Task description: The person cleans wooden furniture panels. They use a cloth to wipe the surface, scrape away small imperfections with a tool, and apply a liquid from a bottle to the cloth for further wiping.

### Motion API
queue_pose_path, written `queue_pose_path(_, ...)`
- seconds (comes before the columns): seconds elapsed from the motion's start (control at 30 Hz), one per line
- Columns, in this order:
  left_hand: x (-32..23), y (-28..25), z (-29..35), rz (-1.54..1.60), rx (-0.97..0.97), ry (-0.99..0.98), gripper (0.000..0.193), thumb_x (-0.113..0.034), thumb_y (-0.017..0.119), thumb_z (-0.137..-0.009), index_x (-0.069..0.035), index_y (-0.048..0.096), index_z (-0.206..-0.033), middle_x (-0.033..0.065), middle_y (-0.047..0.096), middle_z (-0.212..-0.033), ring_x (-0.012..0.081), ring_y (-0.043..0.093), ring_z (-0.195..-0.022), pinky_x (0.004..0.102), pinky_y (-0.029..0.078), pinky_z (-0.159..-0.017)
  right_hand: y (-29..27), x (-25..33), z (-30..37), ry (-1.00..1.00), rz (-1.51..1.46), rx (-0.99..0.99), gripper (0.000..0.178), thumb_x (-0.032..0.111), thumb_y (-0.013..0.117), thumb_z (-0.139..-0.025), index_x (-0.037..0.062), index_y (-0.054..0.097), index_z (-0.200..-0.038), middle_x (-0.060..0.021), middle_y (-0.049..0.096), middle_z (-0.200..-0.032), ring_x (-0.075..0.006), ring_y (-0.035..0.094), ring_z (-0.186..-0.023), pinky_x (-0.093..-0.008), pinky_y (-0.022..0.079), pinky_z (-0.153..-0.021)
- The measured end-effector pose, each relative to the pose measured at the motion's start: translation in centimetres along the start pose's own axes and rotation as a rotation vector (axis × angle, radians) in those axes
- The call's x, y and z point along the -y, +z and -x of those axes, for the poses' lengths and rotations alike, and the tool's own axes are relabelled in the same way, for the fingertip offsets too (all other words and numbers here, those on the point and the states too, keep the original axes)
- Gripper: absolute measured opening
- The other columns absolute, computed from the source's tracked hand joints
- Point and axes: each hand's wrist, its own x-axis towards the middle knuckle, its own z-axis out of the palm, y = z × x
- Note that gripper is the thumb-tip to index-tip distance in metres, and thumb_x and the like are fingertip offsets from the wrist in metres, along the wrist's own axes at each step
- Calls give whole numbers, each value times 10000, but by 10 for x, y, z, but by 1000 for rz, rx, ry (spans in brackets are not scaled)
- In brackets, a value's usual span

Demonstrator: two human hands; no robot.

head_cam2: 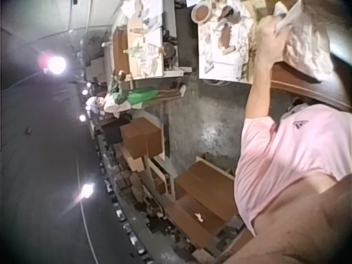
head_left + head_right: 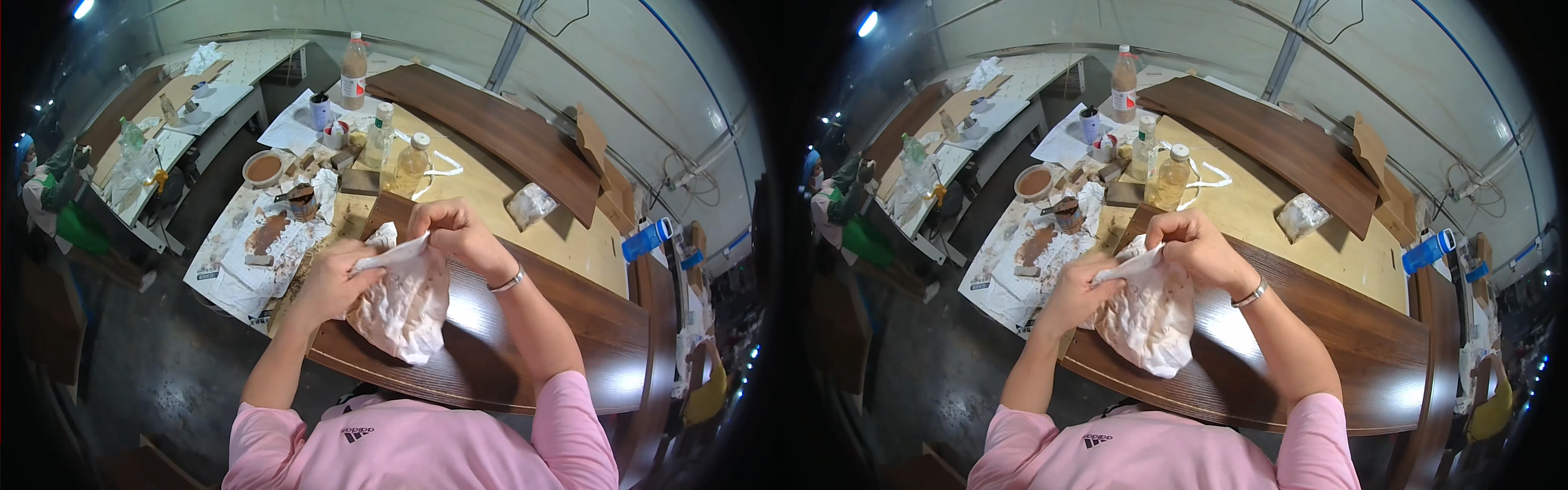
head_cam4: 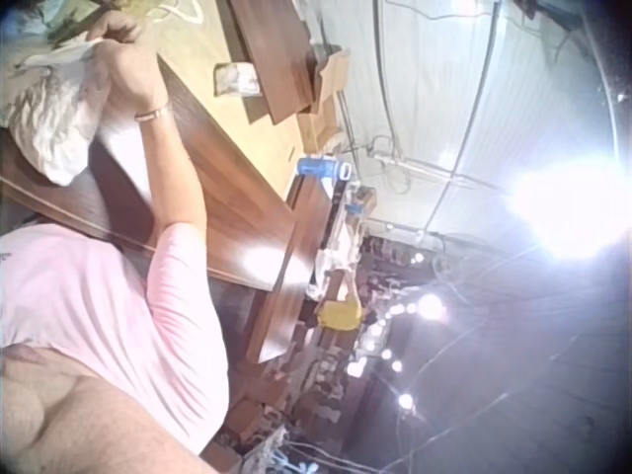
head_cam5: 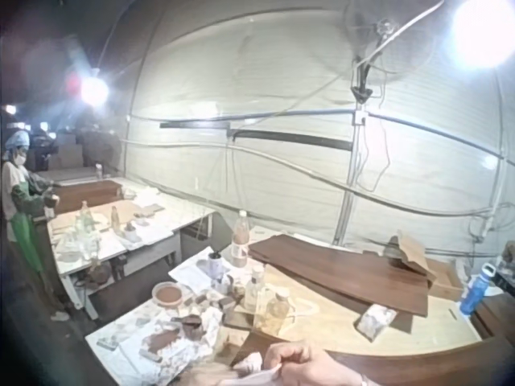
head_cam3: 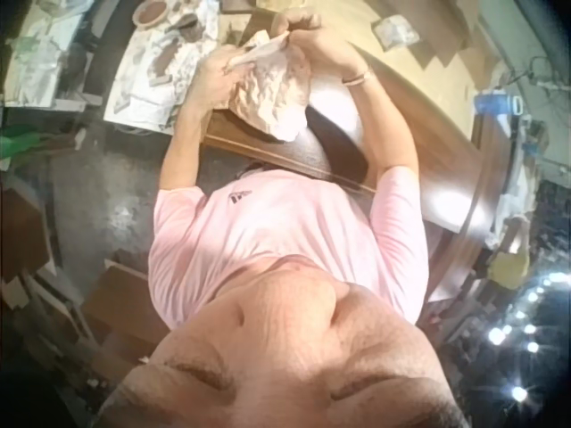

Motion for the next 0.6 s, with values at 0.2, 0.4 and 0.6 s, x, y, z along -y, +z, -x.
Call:
queue_pose_path(0.2,4,-9,3,188,-195,190,349,51,700,-779,20,686,-1127,125,702,-1095,238,682,-934,324,527,-835,-8,3,3,-38,685,-1,174,4,615,-744,-38,688,-896,-104,669,-831,-166,643,-761,-266,489,-706)
queue_pose_path(0.4,-8,11,2,754,115,-167,322,-38,752,-833,28,676,-1139,88,697,-1070,101,646,-911,244,528,-774,-9,26,5,-1,943,105,178,59,703,-743,-11,691,-906,-74,617,-731,-166,606,-720,-273,479,-684)
queue_pose_path(0.6,17,21,10,959,220,-183,388,-30,673,-898,69,571,-1260,97,665,-1140,99,635,-960,252,529,-832,-51,10,-1,298,569,160,117,97,746,-826,7,676,-854,13,617,-719,-61,548,-688,-245,455,-635)
